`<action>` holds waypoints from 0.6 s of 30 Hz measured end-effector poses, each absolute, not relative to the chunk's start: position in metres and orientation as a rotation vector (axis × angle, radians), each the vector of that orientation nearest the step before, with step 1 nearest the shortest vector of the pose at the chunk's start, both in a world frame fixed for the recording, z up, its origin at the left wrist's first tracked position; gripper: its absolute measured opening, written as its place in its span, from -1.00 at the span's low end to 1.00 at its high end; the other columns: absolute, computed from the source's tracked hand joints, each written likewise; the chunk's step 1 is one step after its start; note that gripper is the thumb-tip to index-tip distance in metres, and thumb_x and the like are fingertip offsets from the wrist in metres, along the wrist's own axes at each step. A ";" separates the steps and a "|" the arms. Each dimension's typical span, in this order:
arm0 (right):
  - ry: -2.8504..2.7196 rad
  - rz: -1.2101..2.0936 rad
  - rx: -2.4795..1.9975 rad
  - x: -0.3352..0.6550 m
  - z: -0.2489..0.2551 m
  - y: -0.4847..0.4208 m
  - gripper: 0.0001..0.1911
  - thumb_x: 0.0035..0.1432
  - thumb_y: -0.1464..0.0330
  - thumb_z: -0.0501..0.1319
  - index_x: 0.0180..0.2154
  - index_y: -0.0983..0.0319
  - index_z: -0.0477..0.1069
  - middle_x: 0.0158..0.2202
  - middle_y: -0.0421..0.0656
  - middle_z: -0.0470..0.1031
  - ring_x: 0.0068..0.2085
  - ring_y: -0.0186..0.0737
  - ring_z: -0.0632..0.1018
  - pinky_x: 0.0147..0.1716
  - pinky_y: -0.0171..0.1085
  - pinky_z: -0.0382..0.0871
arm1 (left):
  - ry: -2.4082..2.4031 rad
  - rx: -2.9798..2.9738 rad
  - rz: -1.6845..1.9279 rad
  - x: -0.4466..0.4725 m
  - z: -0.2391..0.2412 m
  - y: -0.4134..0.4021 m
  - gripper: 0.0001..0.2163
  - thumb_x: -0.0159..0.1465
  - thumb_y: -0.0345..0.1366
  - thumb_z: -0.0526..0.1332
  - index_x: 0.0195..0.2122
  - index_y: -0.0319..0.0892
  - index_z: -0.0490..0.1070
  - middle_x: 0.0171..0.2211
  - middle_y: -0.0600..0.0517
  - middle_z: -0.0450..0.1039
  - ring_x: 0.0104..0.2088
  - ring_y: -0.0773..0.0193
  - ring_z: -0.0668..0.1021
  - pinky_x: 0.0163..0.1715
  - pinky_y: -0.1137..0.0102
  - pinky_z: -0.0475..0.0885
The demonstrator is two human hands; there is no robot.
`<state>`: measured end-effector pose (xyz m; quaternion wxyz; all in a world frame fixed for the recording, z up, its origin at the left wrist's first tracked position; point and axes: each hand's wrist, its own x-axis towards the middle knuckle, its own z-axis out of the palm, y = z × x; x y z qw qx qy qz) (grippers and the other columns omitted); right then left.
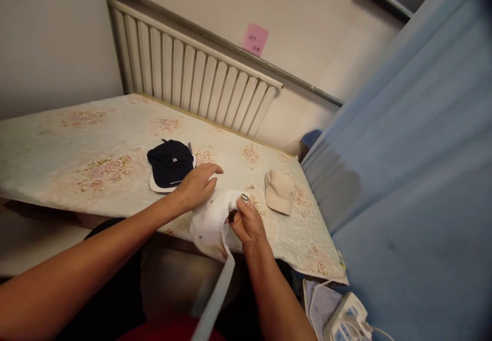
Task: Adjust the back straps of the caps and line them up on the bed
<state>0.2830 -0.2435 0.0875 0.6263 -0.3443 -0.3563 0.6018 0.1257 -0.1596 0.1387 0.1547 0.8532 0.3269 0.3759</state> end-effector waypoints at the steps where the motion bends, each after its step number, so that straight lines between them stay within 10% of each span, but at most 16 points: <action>1: -0.781 1.339 -0.792 0.287 0.092 -0.241 -0.66 -0.03 0.13 0.34 -0.27 0.19 0.38 -0.49 -0.25 0.45 -0.54 -0.34 0.45 -0.57 -0.35 0.36 | 0.988 2.389 1.122 0.121 0.138 -0.161 -0.76 0.22 -0.42 0.00 -0.14 -0.22 0.37 -0.13 -0.10 0.46 -0.07 0.16 0.47 0.02 0.25 0.33; 18: -0.600 1.073 -0.800 0.296 0.090 -0.214 -0.64 -0.09 0.26 0.38 -0.27 0.19 0.29 -0.29 -0.20 0.49 -0.25 -0.12 0.63 -0.36 -0.21 0.52 | 0.836 1.654 0.981 0.115 0.081 -0.194 -0.64 0.14 -0.29 0.12 -0.02 -0.20 0.35 -0.11 -0.11 0.47 -0.20 0.17 0.55 -0.25 0.26 0.52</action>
